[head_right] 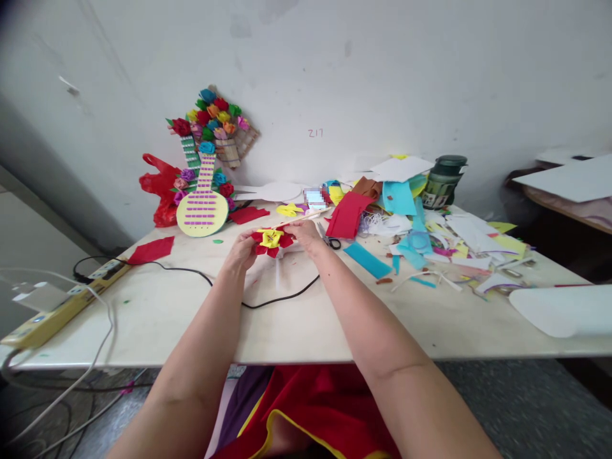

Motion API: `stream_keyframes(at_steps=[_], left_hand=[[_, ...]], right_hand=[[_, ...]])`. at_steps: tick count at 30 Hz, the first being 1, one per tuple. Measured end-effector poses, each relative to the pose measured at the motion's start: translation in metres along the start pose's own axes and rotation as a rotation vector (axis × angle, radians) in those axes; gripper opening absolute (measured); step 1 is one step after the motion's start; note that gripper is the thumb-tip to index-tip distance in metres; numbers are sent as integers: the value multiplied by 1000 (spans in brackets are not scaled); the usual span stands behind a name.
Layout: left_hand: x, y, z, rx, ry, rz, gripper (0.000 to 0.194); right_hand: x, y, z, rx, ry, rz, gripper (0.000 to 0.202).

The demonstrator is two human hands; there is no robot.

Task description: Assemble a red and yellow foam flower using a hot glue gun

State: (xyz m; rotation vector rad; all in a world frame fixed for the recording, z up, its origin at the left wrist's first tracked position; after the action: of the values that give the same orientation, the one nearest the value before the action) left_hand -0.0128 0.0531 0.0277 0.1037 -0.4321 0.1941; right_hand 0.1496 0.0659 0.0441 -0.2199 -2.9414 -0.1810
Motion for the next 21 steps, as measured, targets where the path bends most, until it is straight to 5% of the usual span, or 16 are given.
stream_keyframes(at_steps=[10, 16, 21], left_hand=[[3, -3, 4, 35, 68, -30, 24], [0, -2, 8, 63, 72, 8, 25], [-2, -1, 11, 85, 76, 13, 26]], right_hand=[[-3, 2, -1, -27, -8, 2, 10], [-2, -4, -18, -186, 21, -68, 37], [-2, -7, -28, -318, 9, -129, 28]])
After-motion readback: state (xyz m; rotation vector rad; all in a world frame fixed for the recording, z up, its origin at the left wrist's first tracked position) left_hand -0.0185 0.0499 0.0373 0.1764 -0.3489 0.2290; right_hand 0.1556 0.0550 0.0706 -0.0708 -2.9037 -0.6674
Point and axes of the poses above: each hand's wrist, its own y-axis towards the middle knuckle, its own x-axis out of the palm, z = x × y, the point moved 7 cm from there along y, towards the middle knuckle, and after that the axes turned 15 degrees about z, right-handed, at the moved point
